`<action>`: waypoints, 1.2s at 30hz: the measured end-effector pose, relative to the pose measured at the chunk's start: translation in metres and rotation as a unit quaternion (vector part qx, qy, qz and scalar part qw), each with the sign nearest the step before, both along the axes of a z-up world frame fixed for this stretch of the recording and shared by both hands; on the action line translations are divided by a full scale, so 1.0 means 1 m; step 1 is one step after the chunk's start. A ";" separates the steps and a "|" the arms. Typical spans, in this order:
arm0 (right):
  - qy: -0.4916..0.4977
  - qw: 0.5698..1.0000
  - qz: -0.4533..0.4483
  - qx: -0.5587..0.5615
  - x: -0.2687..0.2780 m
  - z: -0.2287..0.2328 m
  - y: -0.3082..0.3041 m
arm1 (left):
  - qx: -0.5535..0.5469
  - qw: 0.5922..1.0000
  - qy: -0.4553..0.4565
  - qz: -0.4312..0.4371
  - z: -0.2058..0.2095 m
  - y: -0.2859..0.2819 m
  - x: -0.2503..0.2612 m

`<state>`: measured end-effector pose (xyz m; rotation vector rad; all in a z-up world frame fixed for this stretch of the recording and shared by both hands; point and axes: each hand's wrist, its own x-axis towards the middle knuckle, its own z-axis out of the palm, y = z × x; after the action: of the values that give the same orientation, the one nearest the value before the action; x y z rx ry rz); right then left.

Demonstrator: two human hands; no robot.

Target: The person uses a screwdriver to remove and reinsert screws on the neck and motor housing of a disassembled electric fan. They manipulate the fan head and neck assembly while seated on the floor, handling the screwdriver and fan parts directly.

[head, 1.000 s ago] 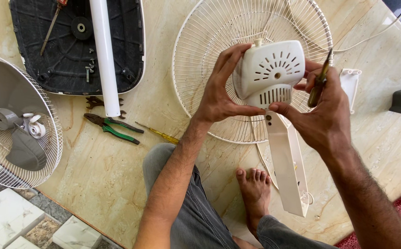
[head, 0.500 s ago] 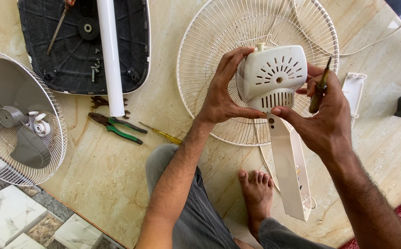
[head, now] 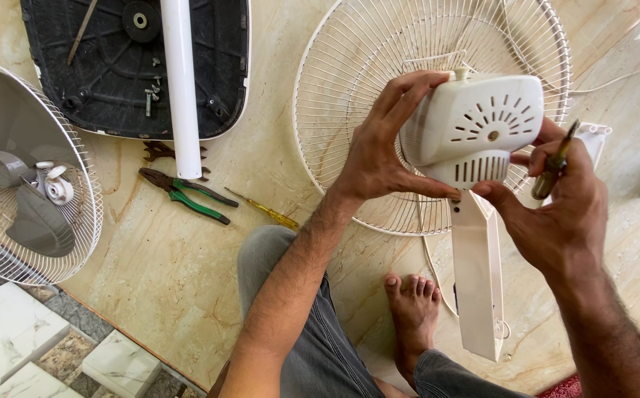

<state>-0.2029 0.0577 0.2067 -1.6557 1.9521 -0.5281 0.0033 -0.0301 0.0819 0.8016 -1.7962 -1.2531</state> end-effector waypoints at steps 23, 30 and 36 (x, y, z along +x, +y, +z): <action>0.005 0.999 0.020 -0.031 0.009 -0.003 -0.005 | -0.004 1.000 0.002 -0.001 0.007 -0.013 0.010; -0.002 0.998 0.035 -0.048 0.008 -0.002 -0.011 | 0.085 0.996 0.039 -0.015 0.010 -0.014 0.009; 0.002 0.999 0.030 -0.036 0.005 -0.002 -0.011 | 0.077 0.997 0.017 -0.008 0.009 -0.013 0.009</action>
<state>-0.1974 0.0463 0.2045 -1.7553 1.8993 -0.5784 0.0125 -0.0430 0.0905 0.8468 -1.6964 -1.4215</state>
